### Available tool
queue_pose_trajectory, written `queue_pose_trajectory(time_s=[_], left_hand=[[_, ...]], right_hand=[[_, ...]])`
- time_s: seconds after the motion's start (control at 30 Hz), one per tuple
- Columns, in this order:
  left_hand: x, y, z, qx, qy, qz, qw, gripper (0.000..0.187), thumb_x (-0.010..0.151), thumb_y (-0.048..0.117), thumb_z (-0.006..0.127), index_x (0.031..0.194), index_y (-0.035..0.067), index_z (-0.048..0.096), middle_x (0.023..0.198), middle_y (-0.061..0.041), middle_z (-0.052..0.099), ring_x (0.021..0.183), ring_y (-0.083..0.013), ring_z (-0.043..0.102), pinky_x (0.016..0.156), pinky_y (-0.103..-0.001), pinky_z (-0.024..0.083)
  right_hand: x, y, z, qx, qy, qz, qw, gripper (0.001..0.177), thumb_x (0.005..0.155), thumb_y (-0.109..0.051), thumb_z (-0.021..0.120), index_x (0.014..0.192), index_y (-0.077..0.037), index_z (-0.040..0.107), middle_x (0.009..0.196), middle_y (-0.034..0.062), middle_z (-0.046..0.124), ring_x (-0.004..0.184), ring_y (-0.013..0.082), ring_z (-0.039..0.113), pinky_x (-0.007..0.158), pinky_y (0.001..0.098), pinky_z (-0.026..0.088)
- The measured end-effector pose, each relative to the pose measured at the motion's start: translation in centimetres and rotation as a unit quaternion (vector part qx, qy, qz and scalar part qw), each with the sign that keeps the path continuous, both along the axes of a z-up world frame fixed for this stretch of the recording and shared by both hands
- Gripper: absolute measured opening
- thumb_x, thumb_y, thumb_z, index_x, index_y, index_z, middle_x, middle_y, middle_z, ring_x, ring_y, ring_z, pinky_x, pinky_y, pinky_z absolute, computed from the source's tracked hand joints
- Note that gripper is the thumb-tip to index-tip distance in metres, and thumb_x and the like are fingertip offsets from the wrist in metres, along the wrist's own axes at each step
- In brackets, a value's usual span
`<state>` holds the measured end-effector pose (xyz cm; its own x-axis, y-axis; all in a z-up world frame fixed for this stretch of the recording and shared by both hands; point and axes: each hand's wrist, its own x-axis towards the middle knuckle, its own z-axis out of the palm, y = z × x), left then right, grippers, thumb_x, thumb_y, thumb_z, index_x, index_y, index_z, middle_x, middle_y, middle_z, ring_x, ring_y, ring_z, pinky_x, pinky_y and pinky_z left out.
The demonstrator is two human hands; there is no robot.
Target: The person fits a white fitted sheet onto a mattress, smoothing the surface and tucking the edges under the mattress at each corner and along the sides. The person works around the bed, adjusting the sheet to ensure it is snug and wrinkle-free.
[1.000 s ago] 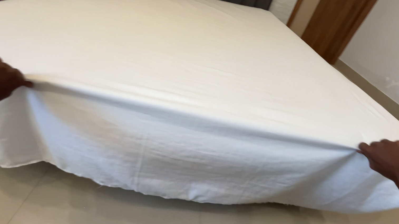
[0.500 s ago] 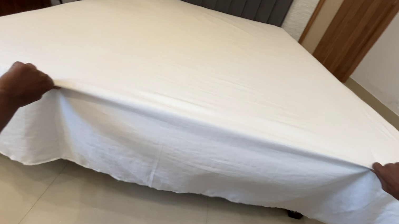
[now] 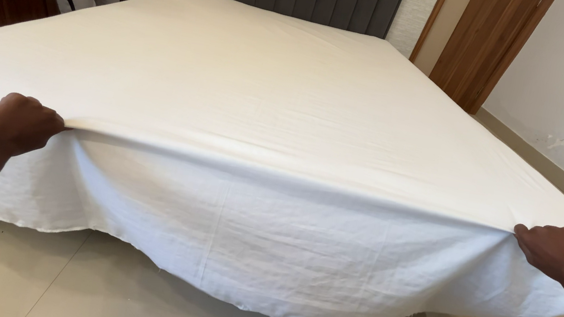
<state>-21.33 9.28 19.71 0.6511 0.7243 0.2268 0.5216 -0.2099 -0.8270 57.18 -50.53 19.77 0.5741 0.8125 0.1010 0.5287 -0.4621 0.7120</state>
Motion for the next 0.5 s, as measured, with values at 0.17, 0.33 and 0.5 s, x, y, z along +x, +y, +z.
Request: queue_pose_trajectory(time_s=[0.17, 0.33, 0.5], left_hand=[[-0.8, -2.5, 1.2, -0.005, -0.004, -0.008, 1.000, 0.024, 0.106, 0.027, 0.051, 0.087, 0.019, 0.063, 0.068, 0.003, 0.069, 0.063, -0.0093, 0.071, 0.056, -0.025, 0.057], [-1.2, -2.2, 1.6, 0.042, -0.095, 0.044, 0.994, 0.018, 0.103, 0.033, 0.054, 0.108, 0.016, 0.060, 0.076, 0.001, 0.074, 0.068, -0.0064, 0.073, 0.057, -0.027, 0.060], [-2.2, -1.5, 1.0, 0.060, -0.087, 0.142, 0.984, 0.037, 0.098, 0.051, 0.059, 0.112, 0.019, 0.069, 0.093, 0.002, 0.073, 0.087, -0.0098, 0.074, 0.067, -0.034, 0.064]], right_hand=[[-1.0, -1.0, -0.2, 0.047, 0.018, 0.004, 0.999, 0.035, 0.096, -0.030, 0.048, 0.129, -0.018, 0.052, 0.093, 0.0007, 0.076, 0.091, 0.0227, 0.076, 0.076, 0.0430, 0.063], [1.9, -2.6, 0.2, 0.110, -0.096, -0.090, 0.985, 0.049, 0.094, -0.046, 0.061, 0.133, -0.017, 0.054, 0.097, -0.0005, 0.076, 0.091, 0.0156, 0.077, 0.068, 0.0354, 0.064], [4.0, -2.2, -1.6, 0.107, -0.123, -0.110, 0.980, 0.051, 0.089, -0.058, 0.067, 0.123, -0.021, 0.061, 0.102, -0.0043, 0.076, 0.099, 0.0139, 0.076, 0.068, 0.0322, 0.063]])
